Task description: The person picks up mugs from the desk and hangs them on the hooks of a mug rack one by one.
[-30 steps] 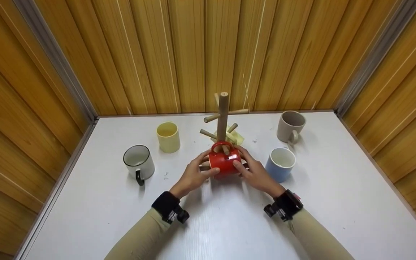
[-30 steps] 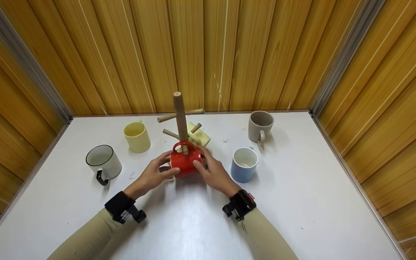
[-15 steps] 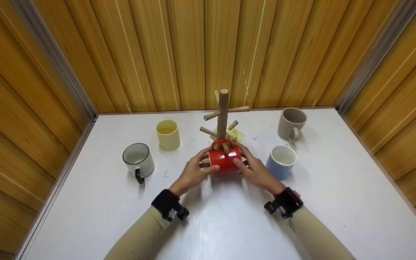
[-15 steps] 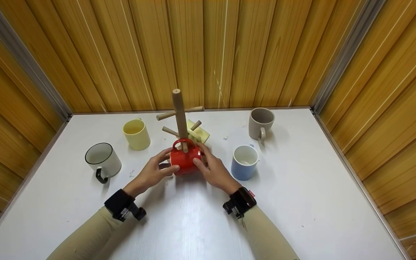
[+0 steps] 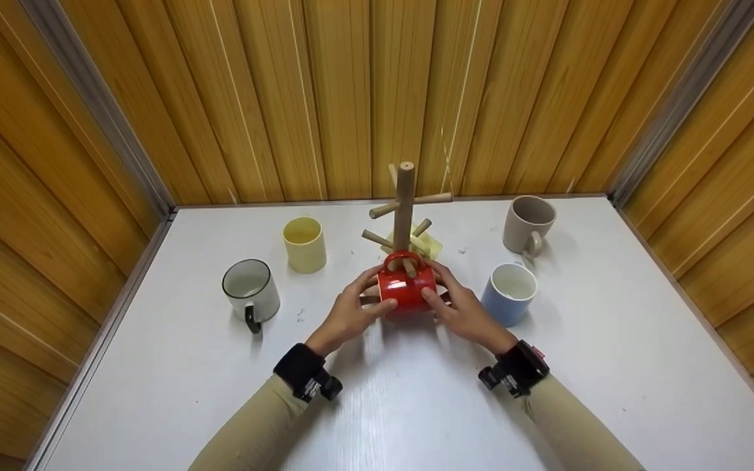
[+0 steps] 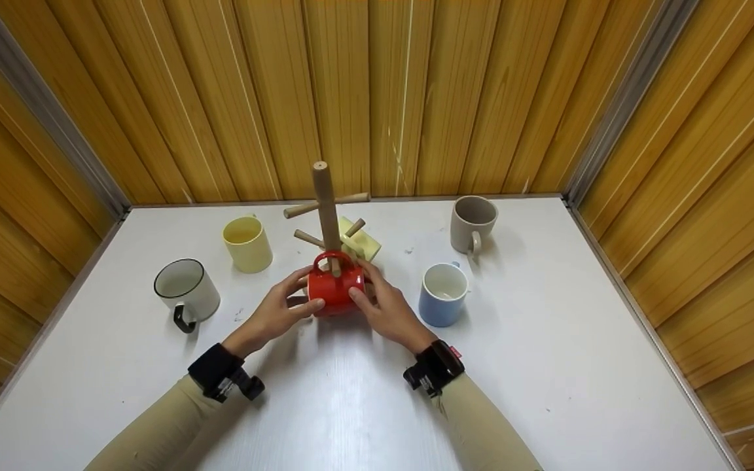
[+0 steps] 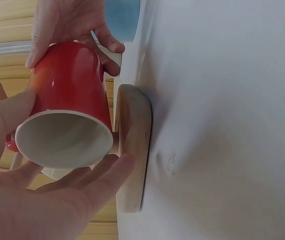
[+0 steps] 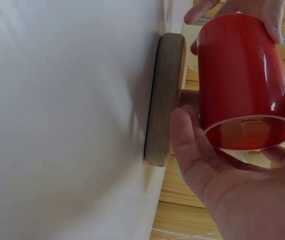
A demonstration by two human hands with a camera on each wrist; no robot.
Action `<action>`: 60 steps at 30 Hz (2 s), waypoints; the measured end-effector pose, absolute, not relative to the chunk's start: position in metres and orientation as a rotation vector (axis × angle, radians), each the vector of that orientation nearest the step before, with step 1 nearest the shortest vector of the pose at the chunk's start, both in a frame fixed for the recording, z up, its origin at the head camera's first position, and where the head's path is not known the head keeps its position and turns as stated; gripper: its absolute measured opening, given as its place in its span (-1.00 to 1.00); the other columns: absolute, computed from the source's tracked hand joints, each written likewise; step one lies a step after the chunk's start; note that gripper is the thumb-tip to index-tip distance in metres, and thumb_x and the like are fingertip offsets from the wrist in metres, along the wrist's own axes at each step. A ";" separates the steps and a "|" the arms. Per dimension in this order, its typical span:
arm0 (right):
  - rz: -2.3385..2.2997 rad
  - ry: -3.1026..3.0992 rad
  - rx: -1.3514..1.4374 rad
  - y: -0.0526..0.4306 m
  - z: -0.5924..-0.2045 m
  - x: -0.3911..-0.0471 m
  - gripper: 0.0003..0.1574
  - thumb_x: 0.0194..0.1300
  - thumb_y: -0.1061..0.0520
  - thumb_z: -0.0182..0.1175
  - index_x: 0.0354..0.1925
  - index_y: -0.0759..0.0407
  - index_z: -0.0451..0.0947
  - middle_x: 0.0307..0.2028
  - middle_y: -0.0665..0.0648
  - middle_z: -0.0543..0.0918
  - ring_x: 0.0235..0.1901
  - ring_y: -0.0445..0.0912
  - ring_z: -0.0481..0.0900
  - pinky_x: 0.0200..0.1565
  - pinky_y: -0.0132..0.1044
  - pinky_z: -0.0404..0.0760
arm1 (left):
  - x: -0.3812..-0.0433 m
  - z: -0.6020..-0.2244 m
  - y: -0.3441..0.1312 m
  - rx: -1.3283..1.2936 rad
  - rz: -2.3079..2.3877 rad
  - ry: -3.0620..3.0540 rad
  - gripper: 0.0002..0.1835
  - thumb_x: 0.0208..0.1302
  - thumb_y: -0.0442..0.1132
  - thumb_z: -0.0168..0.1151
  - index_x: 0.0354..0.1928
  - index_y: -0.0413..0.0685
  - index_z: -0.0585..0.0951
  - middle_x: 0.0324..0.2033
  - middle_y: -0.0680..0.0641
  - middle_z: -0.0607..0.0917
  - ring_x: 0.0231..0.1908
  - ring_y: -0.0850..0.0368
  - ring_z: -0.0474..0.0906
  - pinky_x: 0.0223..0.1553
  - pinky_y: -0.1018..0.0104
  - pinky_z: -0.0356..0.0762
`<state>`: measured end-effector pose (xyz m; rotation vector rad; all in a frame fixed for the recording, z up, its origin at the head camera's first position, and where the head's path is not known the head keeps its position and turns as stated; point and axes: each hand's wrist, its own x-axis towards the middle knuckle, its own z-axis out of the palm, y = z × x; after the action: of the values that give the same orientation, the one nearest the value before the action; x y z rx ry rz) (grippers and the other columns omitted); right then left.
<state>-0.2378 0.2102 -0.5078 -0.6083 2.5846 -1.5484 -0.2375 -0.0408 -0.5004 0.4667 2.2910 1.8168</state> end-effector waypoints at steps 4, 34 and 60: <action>-1.540 2.588 -0.606 0.210 -0.509 -0.236 -0.20 0.57 -0.14 0.10 0.60 -0.08 0.07 0.34 0.37 0.48 -0.17 0.17 0.73 -0.19 -0.20 0.74 | -0.236 -0.501 -0.042 0.472 1.809 2.307 -0.22 0.37 -0.18 0.40 0.56 0.05 0.27 0.40 -0.28 0.44 0.20 -0.23 0.58 0.12 0.01 0.64; -1.552 2.586 -0.603 0.199 -0.473 -0.210 -0.23 0.58 0.12 0.10 0.58 0.25 0.06 0.27 0.54 0.48 -0.11 0.37 0.70 -0.11 0.08 0.72 | -0.235 -0.501 -0.044 0.442 1.797 2.354 -0.19 0.37 -0.08 0.39 0.57 0.07 0.23 0.38 -0.30 0.46 0.20 -0.27 0.56 0.18 -0.09 0.58; -1.590 2.526 -0.584 0.219 -0.510 -0.222 -0.21 0.58 -0.05 0.12 0.60 -0.05 0.07 0.30 0.45 0.49 -0.14 0.27 0.73 -0.23 0.13 0.75 | -0.262 -0.466 -0.046 0.339 1.844 2.539 -0.10 0.28 -0.13 0.48 0.54 -0.05 0.20 0.43 -0.37 0.37 0.33 -0.31 0.45 0.27 -0.16 0.49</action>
<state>-0.2216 0.2193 -0.5100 -0.5842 2.5258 -1.5904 -0.2616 -0.0456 -0.4665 0.3386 2.5391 1.8440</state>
